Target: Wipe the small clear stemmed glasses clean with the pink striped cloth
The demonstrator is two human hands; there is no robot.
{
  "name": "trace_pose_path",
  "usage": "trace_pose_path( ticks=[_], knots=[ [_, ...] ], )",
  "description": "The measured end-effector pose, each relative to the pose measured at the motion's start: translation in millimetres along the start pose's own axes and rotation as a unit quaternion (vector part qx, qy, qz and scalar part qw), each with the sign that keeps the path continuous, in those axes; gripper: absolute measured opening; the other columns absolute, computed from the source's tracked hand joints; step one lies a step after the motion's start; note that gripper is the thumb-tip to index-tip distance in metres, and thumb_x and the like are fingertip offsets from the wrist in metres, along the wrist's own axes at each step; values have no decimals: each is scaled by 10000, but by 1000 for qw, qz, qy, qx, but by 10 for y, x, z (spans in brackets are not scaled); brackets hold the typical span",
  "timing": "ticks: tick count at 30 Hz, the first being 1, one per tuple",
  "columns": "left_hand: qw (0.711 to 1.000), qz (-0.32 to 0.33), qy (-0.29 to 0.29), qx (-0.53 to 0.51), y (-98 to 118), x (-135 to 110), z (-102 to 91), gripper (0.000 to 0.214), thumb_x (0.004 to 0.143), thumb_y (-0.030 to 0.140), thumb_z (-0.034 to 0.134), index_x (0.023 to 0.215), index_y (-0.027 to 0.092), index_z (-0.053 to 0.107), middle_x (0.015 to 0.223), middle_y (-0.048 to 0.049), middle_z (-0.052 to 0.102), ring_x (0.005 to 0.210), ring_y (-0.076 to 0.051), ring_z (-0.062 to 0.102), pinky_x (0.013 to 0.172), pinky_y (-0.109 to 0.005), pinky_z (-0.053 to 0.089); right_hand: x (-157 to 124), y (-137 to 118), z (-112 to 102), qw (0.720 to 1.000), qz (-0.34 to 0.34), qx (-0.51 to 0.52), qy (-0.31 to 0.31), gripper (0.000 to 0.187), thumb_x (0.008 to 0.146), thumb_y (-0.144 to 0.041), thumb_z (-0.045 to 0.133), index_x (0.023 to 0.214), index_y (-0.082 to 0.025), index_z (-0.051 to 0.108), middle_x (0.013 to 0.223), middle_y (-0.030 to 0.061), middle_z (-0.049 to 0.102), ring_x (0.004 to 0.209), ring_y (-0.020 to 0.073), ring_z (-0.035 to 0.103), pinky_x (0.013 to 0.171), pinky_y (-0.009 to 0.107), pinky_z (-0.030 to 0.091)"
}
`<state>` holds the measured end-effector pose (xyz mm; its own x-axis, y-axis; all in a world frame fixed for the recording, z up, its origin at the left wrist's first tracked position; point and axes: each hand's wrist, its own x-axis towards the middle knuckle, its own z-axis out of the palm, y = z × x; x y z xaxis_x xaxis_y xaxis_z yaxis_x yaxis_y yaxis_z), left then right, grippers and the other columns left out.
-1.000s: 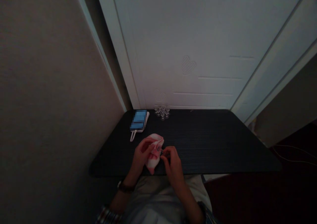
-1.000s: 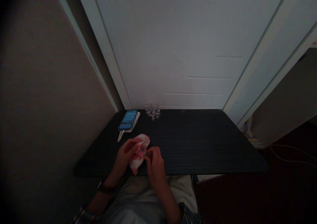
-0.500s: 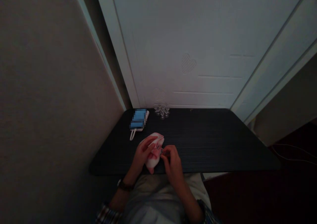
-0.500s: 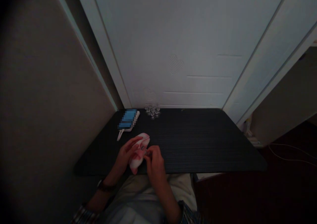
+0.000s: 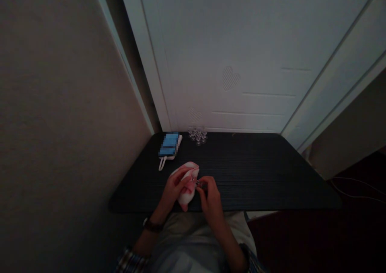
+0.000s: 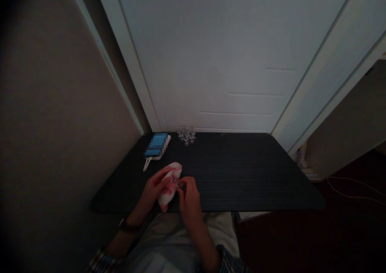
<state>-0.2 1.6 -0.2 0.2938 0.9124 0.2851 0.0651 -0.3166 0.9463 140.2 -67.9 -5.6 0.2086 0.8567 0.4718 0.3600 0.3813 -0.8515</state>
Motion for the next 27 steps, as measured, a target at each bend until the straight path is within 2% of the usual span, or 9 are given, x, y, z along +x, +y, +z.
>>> trace_pose_path(
  ticks=[10,17,27],
  knots=[
    [1000,-26,8,-2,7,-19,0,283,860,274,561,1113,148,565,1199,-93,561,1058,-242,558,881,-471,461,-3,37,-2,1000,27,-9,-8,237,902,-291,508,1094,-162,564,1050,59,614,892,172,611,781,380,506],
    [999,-41,17,-12,23,-32,9,303,861,274,559,1138,150,551,1217,-96,548,1066,-246,553,881,-475,461,-2,35,3,999,43,-15,-28,229,901,-298,511,1070,-154,571,984,46,628,821,153,621,737,353,517],
    [999,-31,-6,-8,22,-21,10,289,862,274,558,1123,150,558,1201,-94,556,1042,-238,563,864,-461,473,-3,-7,-2,998,47,-25,-25,220,906,-295,503,1054,-148,575,980,46,628,829,155,621,739,355,515]
  ],
)
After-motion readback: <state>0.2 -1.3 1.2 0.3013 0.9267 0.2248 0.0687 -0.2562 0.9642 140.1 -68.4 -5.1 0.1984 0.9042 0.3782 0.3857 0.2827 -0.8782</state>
